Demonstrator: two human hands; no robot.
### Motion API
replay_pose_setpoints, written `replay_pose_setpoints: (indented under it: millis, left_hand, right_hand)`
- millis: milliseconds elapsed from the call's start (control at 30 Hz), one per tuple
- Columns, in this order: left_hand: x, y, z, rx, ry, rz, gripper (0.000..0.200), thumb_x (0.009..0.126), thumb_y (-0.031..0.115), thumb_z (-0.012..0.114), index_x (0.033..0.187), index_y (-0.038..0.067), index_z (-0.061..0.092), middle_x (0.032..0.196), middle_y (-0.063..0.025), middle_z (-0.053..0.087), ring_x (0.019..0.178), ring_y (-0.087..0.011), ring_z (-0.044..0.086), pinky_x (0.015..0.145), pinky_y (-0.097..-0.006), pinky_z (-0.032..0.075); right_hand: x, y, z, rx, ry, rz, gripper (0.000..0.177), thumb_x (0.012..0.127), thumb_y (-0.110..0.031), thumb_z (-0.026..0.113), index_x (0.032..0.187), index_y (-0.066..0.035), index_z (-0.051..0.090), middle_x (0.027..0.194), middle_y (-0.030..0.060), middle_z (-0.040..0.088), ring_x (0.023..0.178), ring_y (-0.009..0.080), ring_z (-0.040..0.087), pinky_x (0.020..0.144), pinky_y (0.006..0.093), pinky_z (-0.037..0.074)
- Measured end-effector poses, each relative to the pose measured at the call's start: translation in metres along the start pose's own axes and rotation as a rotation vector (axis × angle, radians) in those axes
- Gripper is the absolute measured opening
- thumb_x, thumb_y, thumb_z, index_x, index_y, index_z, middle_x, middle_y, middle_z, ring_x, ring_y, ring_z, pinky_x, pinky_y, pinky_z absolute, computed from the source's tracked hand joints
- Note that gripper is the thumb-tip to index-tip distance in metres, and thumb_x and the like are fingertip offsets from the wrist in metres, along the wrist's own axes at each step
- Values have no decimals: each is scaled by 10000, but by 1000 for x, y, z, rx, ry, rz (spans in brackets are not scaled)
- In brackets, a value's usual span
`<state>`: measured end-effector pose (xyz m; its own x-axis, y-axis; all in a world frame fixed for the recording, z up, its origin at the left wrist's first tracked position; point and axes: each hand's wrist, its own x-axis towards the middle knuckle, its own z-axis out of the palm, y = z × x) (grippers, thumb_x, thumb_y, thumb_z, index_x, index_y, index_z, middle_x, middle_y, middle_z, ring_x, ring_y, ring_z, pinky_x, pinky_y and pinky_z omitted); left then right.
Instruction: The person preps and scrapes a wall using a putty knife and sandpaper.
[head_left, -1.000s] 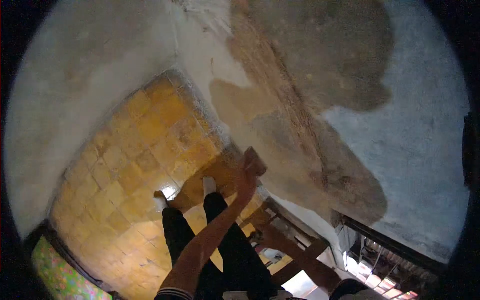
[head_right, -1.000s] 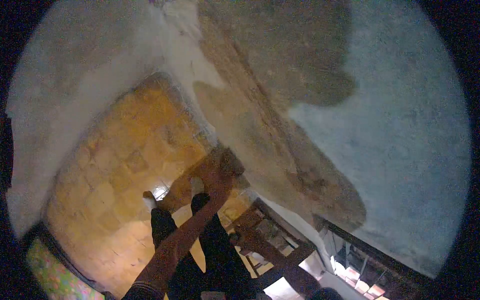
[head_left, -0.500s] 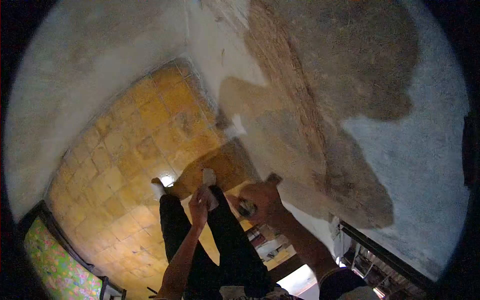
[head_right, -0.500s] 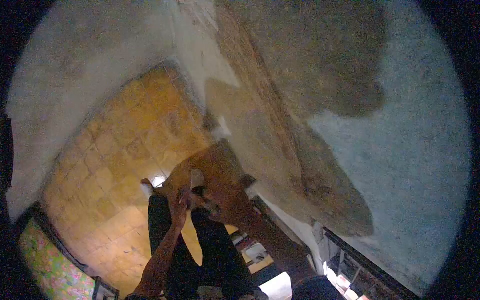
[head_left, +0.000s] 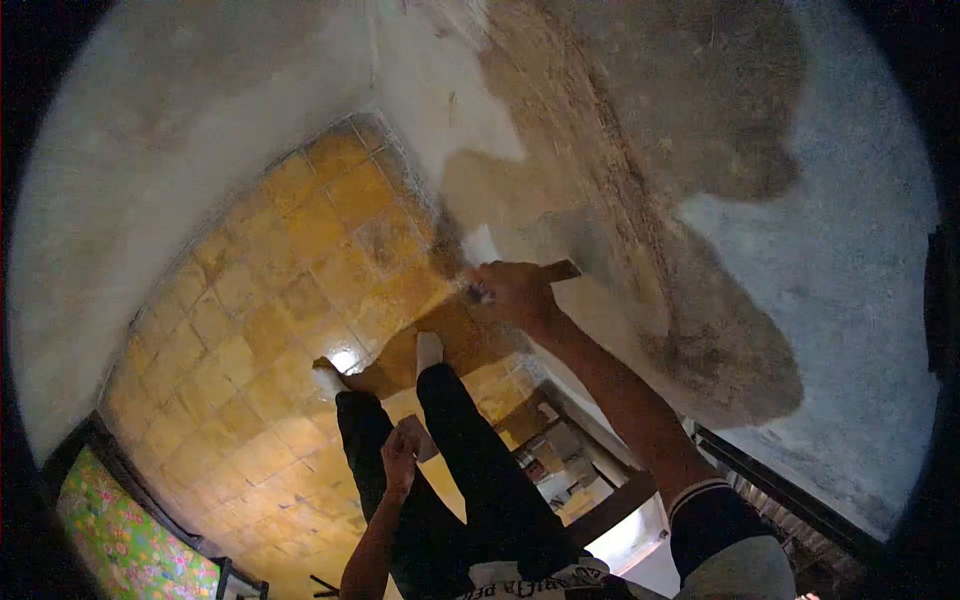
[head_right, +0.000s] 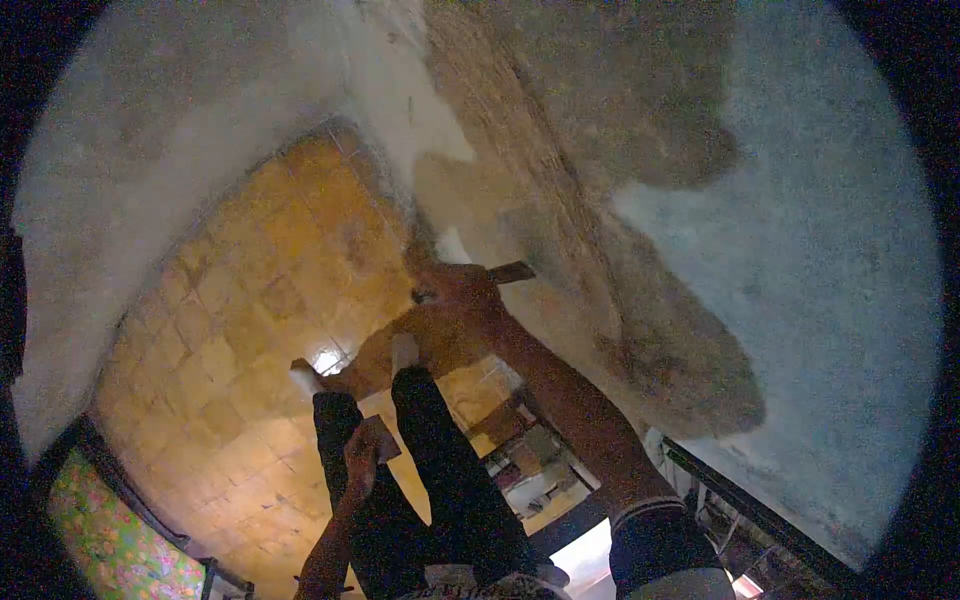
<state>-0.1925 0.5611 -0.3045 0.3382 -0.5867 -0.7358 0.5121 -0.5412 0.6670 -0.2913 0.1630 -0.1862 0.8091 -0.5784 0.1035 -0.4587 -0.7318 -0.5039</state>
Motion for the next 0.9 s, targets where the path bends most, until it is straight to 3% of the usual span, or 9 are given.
replay_pose_setpoints:
  millis: [167, 267, 333, 433, 533, 600, 667, 767, 900]
  left_hand:
    - [4, 21, 13, -7, -14, 71, 269, 947, 197, 574, 1148, 20, 592, 757, 5, 577, 601, -44, 471, 502, -236, 378]
    - [11, 4, 5, 52, 33, 30, 261, 954, 188, 559, 1153, 23, 594, 736, 15, 561, 588, -44, 468, 494, -230, 378]
    - [8, 22, 7, 51, 51, -18, 262, 956, 192, 557, 1153, 23, 594, 734, 13, 563, 588, -45, 472, 495, -227, 381]
    - [5, 25, 2, 49, 87, -29, 263, 954, 180, 560, 1156, 13, 587, 747, 5, 581, 598, -39, 480, 498, -222, 393]
    - [18, -20, -19, 126, 122, 170, 282, 949, 152, 565, 1178, -13, 565, 784, -7, 602, 638, -37, 499, 528, -222, 419]
    - [16, -26, -25, 103, 113, 182, 309, 946, 133, 566, 1205, -32, 543, 811, -10, 607, 672, -40, 509, 558, -224, 436]
    - [6, 2, -19, -31, 74, 37, 343, 944, 118, 562, 1239, -50, 516, 836, -8, 605, 708, -44, 513, 592, -227, 448]
    - [12, 5, -18, 132, 128, 54, 368, 945, 117, 561, 1266, -51, 495, 838, 1, 587, 720, -53, 505, 611, -228, 446]
    - [4, 43, -9, 213, 71, 64, 373, 951, 131, 551, 1271, -50, 487, 846, -14, 579, 722, -67, 504, 618, -233, 445]
  right_hand:
    - [2, -11, 6, 29, -153, 80, 201, 707, -178, 741, 800, -72, 599, 745, 103, 623, 673, 310, 637, 643, 423, 511]
    - [9, 4, 15, 79, -141, 77, 200, 708, -181, 737, 813, -65, 612, 754, 114, 639, 674, 305, 648, 614, 416, 520]
    - [4, -18, 30, -15, -181, -38, 223, 705, -191, 738, 844, -57, 626, 778, 122, 655, 697, 293, 664, 632, 403, 538]
    - [-5, 11, 36, -93, -218, 64, 209, 723, -173, 708, 863, -42, 624, 793, 132, 662, 733, 289, 672, 678, 392, 549]
    - [-6, 22, 53, -17, -321, 179, 210, 728, -152, 683, 904, -49, 634, 814, 132, 667, 770, 295, 672, 724, 394, 547]
    - [-4, 7, 43, 73, -258, 93, 224, 721, -143, 680, 923, -55, 639, 811, 138, 667, 770, 298, 671, 719, 394, 548]
    - [-1, -3, 30, 105, -238, 66, 231, 717, -129, 677, 935, -60, 645, 814, 144, 667, 769, 300, 671, 715, 394, 548]
    - [9, 11, 19, -33, -353, 220, 213, 718, -94, 667, 929, -63, 657, 837, 154, 671, 767, 302, 671, 715, 392, 548]
    - [21, -15, 18, -147, -384, 175, 227, 745, -125, 671, 969, -90, 680, 833, 155, 679, 743, 305, 674, 699, 400, 546]
